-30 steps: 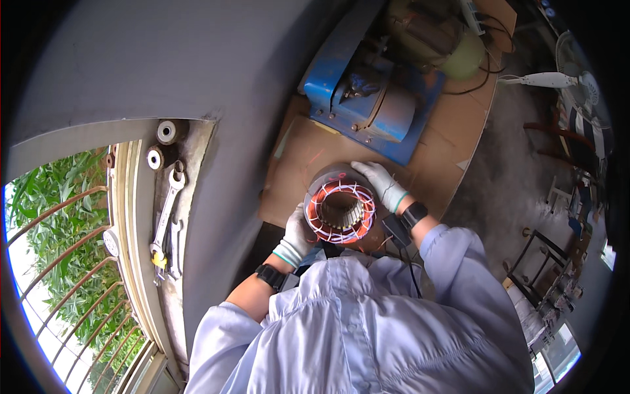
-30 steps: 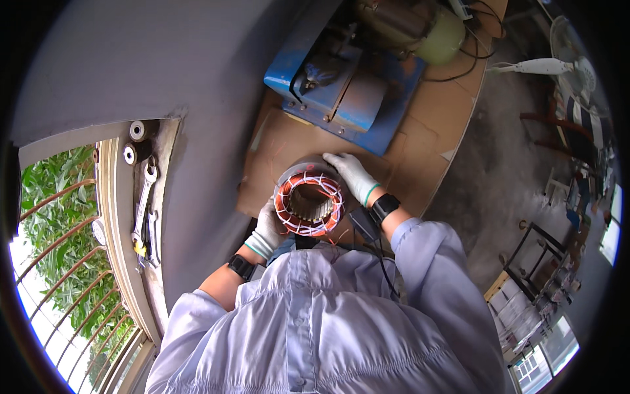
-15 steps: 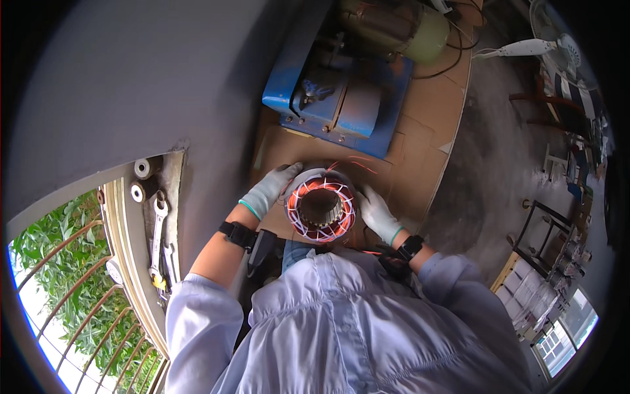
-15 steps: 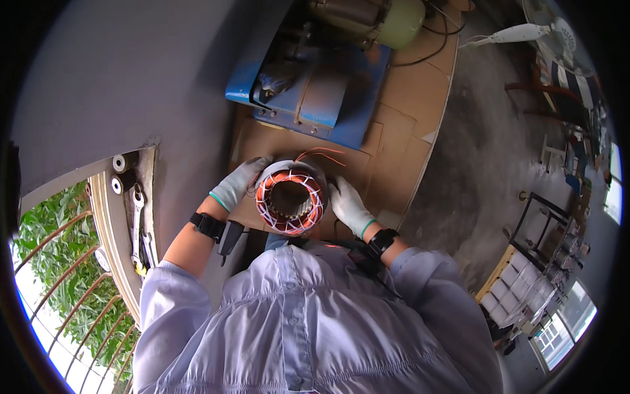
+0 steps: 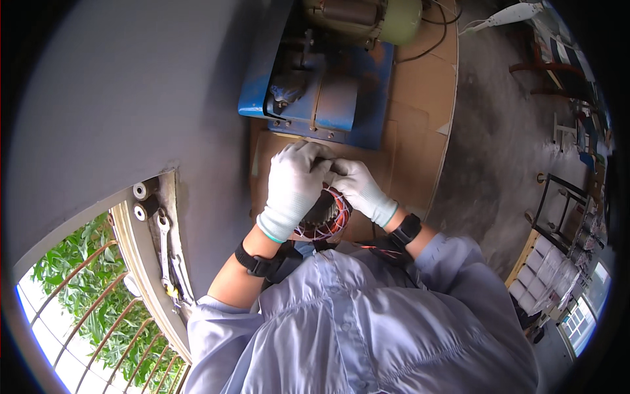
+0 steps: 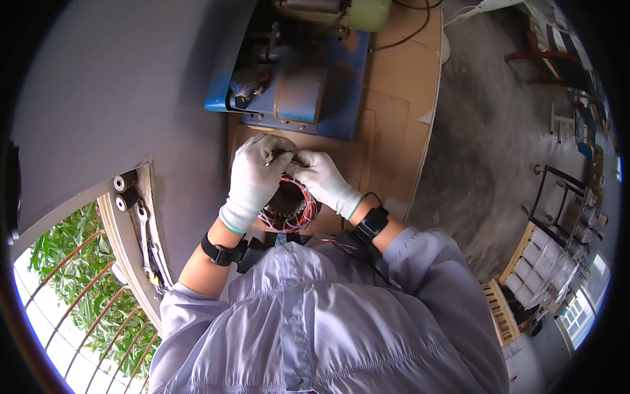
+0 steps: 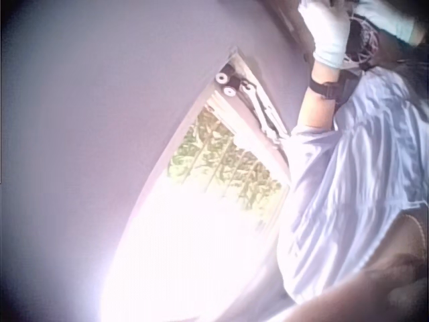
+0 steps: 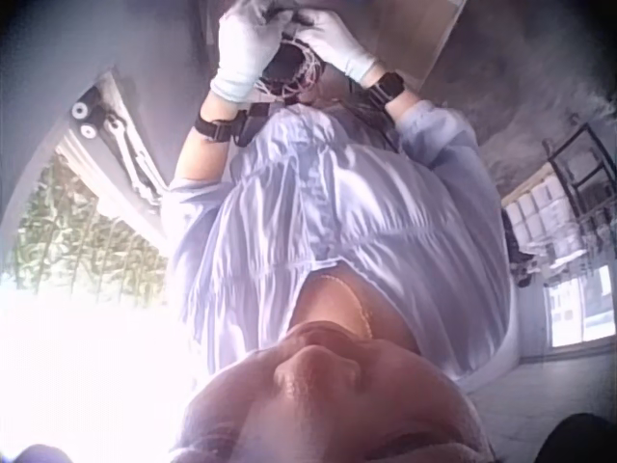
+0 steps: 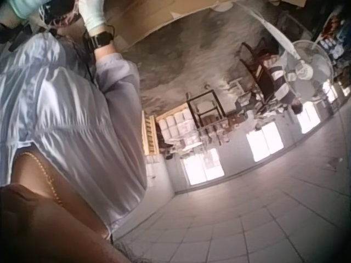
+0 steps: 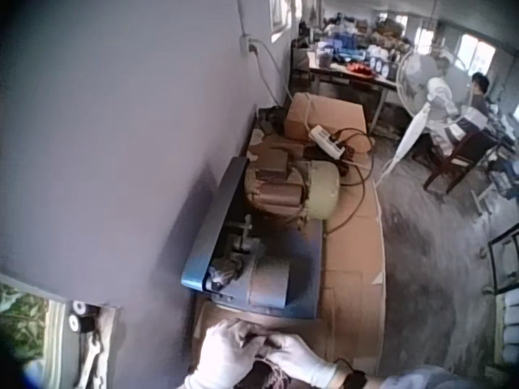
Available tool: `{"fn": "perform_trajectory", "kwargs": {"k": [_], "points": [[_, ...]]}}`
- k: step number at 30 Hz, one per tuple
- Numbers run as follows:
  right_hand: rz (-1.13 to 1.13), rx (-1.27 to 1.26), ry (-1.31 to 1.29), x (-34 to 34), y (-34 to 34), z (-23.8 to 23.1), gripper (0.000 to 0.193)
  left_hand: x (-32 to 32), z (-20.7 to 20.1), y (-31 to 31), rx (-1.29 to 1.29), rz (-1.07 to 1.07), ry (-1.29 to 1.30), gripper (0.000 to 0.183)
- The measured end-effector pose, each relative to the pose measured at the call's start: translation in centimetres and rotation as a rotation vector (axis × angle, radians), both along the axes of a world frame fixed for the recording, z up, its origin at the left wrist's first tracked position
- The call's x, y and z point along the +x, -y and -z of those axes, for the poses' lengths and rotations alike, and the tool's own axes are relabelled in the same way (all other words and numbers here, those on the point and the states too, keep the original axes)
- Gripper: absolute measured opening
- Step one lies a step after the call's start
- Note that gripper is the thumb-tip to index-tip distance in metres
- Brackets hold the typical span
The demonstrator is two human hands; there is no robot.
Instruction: Assembling electric motor components by winding copper coils and inserting them into motor housings.
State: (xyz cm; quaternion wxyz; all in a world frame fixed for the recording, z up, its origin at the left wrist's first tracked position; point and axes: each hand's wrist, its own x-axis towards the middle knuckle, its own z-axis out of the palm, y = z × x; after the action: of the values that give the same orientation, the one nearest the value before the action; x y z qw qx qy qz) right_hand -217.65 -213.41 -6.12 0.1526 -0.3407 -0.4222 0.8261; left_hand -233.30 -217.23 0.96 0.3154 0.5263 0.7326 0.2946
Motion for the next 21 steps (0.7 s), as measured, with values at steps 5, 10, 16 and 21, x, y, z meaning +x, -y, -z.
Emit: {"fn": "perform_trajectory", "kwargs": {"k": [5, 10, 16, 21], "points": [[0.180, 0.088, 0.106, -0.8, 0.9, -0.2, 0.021, -0.2, 0.0, 1.9, -0.024, -0.136, 0.144, 0.035], [0.499, -0.271, 0.075, -1.8, 1.3, -0.9, 0.021, 0.0, 1.0, 4.4, -0.305, 0.240, -0.332, 0.068], [0.483, -0.314, 0.036, -2.4, 0.3, 0.6, 0.020, 0.7, 4.5, 4.3, -0.063, 0.290, -0.580, 0.059], [0.474, -0.250, 0.107, -3.4, -1.7, -0.4, 0.019, -0.4, 4.5, 1.8, -0.137, 0.321, -0.652, 0.043]]}}
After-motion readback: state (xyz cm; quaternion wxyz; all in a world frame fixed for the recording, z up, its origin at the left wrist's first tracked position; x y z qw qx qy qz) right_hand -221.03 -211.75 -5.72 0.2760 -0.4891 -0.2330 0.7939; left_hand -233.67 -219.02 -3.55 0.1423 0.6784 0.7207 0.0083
